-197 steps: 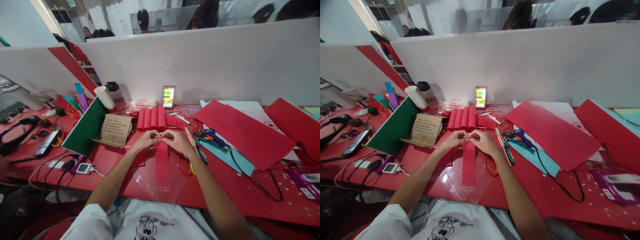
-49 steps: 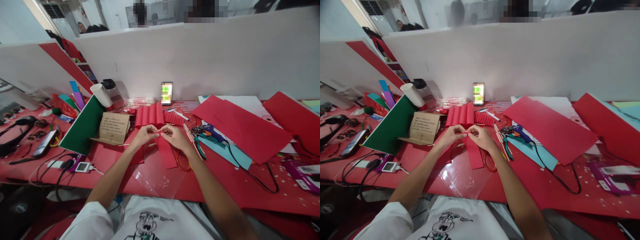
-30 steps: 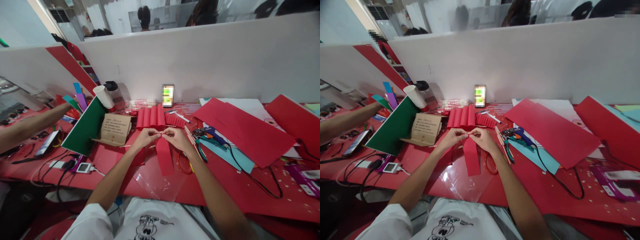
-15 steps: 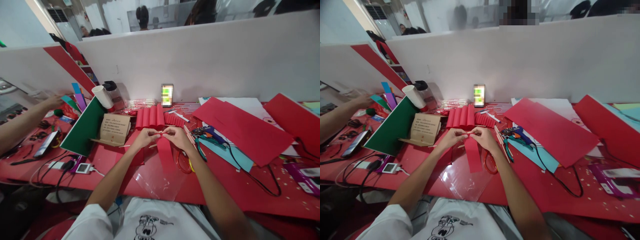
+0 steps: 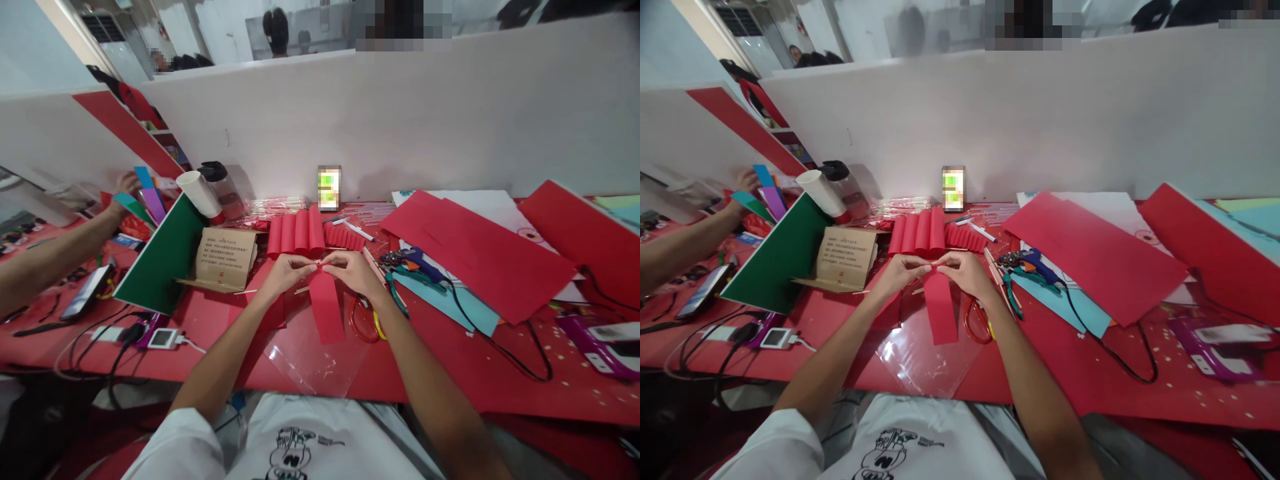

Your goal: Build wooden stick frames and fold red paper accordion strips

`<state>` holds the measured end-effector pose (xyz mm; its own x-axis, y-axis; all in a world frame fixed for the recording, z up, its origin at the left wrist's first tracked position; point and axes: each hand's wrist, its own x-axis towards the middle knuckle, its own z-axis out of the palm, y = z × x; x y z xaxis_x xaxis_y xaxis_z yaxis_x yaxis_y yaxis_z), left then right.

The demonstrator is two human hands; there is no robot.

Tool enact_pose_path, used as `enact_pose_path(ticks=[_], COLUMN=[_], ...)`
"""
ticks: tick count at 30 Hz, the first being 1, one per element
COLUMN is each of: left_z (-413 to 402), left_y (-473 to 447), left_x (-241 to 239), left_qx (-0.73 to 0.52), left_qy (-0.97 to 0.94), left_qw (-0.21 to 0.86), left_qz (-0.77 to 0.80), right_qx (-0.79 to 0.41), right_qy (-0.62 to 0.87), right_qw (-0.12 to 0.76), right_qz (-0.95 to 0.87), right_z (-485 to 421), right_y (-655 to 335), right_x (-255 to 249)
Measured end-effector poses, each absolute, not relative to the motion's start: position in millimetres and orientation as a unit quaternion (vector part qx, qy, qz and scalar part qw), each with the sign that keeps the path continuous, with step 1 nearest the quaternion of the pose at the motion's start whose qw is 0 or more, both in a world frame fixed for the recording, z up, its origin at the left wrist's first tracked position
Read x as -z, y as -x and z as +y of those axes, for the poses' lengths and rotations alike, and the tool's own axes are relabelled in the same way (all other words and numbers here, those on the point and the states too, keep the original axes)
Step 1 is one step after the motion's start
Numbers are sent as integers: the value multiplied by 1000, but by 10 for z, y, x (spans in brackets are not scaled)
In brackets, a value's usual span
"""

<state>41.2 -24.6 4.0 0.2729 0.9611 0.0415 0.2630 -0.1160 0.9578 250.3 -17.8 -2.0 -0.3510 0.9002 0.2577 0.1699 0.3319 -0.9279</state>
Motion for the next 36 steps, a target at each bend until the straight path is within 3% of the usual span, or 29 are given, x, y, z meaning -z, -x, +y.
enact_pose_path(ticks=[19, 36], left_z=[-283, -285], left_y=[-446, -420], left_x=[-82, -64], left_qx=[-383, -320], left_qy=[-682, -732], left_qw=[410, 347], left_qz=[469, 491], right_qx=[-394, -399], right_qy=[387, 422], right_qw=[432, 384], right_qz=[-713, -718], right_z=[-193, -166], right_y=[-2471, -2452], right_x=[-11, 92])
